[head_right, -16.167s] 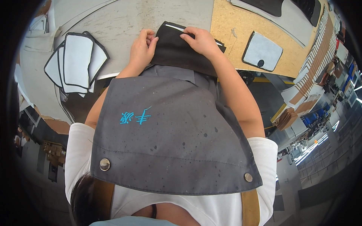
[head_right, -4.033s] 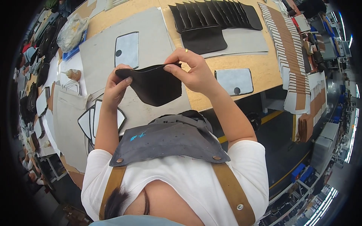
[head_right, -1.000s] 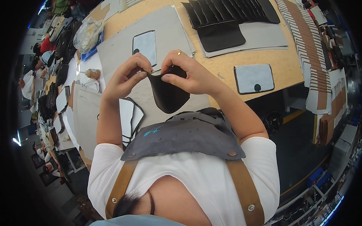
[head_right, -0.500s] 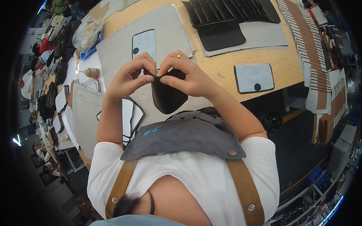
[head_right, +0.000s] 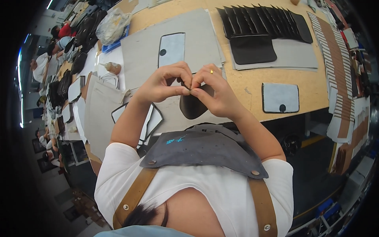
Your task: Checking and assembling leather components for a bag in a workshop environment.
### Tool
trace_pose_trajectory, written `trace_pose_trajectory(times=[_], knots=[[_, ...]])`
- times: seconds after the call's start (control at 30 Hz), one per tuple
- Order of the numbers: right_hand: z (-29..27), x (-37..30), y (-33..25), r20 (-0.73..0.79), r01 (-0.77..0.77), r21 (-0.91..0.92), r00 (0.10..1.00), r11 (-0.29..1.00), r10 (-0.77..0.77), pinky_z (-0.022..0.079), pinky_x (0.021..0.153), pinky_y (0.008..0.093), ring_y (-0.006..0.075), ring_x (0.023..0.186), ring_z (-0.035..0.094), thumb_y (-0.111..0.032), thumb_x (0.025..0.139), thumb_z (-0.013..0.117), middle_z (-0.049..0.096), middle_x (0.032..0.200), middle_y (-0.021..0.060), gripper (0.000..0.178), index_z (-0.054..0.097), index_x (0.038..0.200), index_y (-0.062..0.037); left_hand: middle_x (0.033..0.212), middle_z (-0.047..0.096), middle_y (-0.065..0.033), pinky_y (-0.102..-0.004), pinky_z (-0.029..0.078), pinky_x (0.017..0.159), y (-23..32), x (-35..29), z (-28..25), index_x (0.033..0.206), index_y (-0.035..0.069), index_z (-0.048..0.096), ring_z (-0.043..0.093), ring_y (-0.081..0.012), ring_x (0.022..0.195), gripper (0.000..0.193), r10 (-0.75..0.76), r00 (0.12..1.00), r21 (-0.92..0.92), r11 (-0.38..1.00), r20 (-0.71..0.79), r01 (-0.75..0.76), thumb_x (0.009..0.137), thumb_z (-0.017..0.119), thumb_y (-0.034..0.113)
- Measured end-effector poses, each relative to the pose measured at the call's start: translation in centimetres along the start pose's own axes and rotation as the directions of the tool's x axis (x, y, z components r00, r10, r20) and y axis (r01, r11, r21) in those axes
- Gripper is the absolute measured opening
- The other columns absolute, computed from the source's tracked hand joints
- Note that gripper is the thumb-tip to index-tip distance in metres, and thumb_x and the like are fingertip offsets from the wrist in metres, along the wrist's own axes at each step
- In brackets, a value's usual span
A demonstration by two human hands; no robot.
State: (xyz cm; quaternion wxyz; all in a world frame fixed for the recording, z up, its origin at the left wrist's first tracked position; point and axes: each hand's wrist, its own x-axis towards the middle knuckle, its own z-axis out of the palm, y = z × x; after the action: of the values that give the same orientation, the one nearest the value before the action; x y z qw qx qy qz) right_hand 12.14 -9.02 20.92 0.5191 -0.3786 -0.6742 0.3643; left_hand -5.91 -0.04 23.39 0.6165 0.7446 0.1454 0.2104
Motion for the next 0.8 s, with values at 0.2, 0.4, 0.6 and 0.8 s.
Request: trace_pose_trajectory(times=[0.2,0.4,0.6,0.8], knots=[[-0.6,-0.1,0.4,0.074,-0.005,-0.102,0.997,0.995,0.013,0.032,0.085,0.0332,0.0195,0.087,0.044,-0.004,0.079,0.060,0.051,0.083,0.0013,0.010,0.053,0.085,-0.0080,0.084,0.055,-0.0024,-0.0273,0.038,0.078,0.9,-0.3,-0.5,0.080,0.005,0.063,0.050,-0.0142,0.084,0.012,-0.034,0.997,-0.001,0.999,0.073,0.034,0.076,0.071,0.013],[-0.1,0.0,0.4,0.121,-0.032,-0.021,0.992,0.999,0.034,0.029,0.090,0.0341,0.0195,0.091,0.044,-0.006,0.079,0.060,0.051,0.086,0.0018,0.012,0.052,0.087,-0.0087,0.085,0.058,-0.0032,-0.0299,0.038,0.081,0.5,-0.6,-0.9,0.081,0.006,0.065,0.050,-0.0176,0.087,0.014,0.016,0.995,0.213,0.976,0.097,-0.036,0.074,0.071,0.016],[0.1,-0.4,1.2,0.174,-0.054,0.001,0.983,0.999,0.053,0.029,0.091,0.0350,0.0205,0.096,0.043,-0.009,0.077,0.064,0.052,0.086,0.0021,0.015,0.053,0.087,-0.0087,0.083,0.057,-0.0022,-0.0312,0.035,0.083,0.2,-0.5,-1.0,0.078,0.006,0.065,0.047,-0.0174,0.087,0.015,0.029,0.996,0.221,0.974,0.084,-0.047,0.072,0.073,0.018],[-0.5,-1.1,1.3,0.170,-0.073,-0.135,0.981,0.988,0.095,0.029,0.092,0.0354,0.0218,0.098,0.043,-0.014,0.075,0.068,0.053,0.086,0.0028,0.018,0.055,0.087,-0.0082,0.082,0.057,0.0006,-0.0354,0.025,0.090,0.1,-1.3,-0.8,0.077,0.009,0.064,0.044,-0.0179,0.088,0.015,-0.035,0.997,0.331,0.944,0.068,0.011,0.073,0.072,0.021]])
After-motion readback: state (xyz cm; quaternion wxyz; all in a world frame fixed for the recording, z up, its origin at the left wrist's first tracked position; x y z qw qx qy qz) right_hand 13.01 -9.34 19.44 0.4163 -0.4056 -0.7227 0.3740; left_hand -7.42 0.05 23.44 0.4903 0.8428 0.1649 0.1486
